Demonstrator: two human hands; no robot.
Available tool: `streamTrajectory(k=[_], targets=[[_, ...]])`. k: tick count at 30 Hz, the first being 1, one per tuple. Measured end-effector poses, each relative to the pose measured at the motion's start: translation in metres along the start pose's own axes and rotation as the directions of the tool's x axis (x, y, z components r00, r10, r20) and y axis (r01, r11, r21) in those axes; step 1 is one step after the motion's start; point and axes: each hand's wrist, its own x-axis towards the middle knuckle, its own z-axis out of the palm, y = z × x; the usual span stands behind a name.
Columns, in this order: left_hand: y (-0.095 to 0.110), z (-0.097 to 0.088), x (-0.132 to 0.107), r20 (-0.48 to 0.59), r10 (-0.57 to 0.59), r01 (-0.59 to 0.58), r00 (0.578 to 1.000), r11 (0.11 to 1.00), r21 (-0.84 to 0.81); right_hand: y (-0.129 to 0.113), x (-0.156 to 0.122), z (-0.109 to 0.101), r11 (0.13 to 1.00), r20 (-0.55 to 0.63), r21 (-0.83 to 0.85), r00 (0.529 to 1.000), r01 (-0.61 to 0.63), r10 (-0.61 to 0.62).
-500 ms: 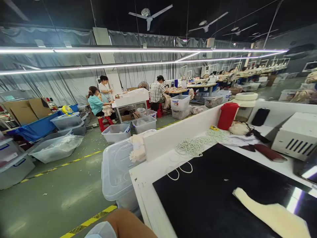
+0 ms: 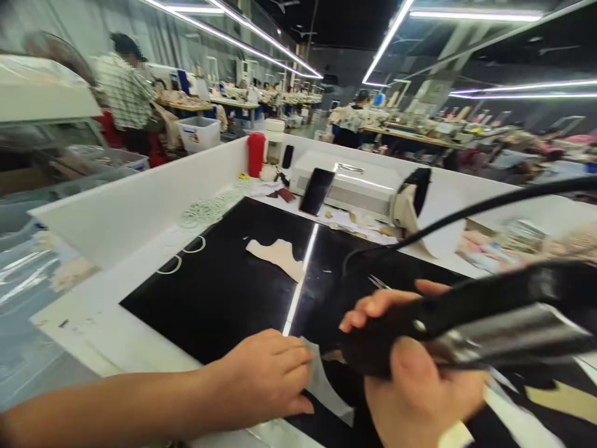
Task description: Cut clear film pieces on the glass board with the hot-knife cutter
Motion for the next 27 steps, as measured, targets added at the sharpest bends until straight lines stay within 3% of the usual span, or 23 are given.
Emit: streamTrajectory(k=[4,9,27], targets=[[-0.004,-0.020,-0.006,-0.085,-0.018,0.013,0.996,0.998,-0.059,-0.010,0.004,0.009,0.983,-0.096,0.184,0.995,-0.011,0.029],[0.003,-0.022,-0.009,-0.074,-0.022,0.017,0.997,0.998,-0.065,-0.004,-0.002,0.024,0.979,-0.084,0.202,0.996,0.015,0.003],[0.002,-0.032,-0.010,-0.113,-0.025,0.017,0.993,0.997,-0.070,0.005,-0.002,0.024,0.975,-0.126,0.223,0.992,0.016,0.013]])
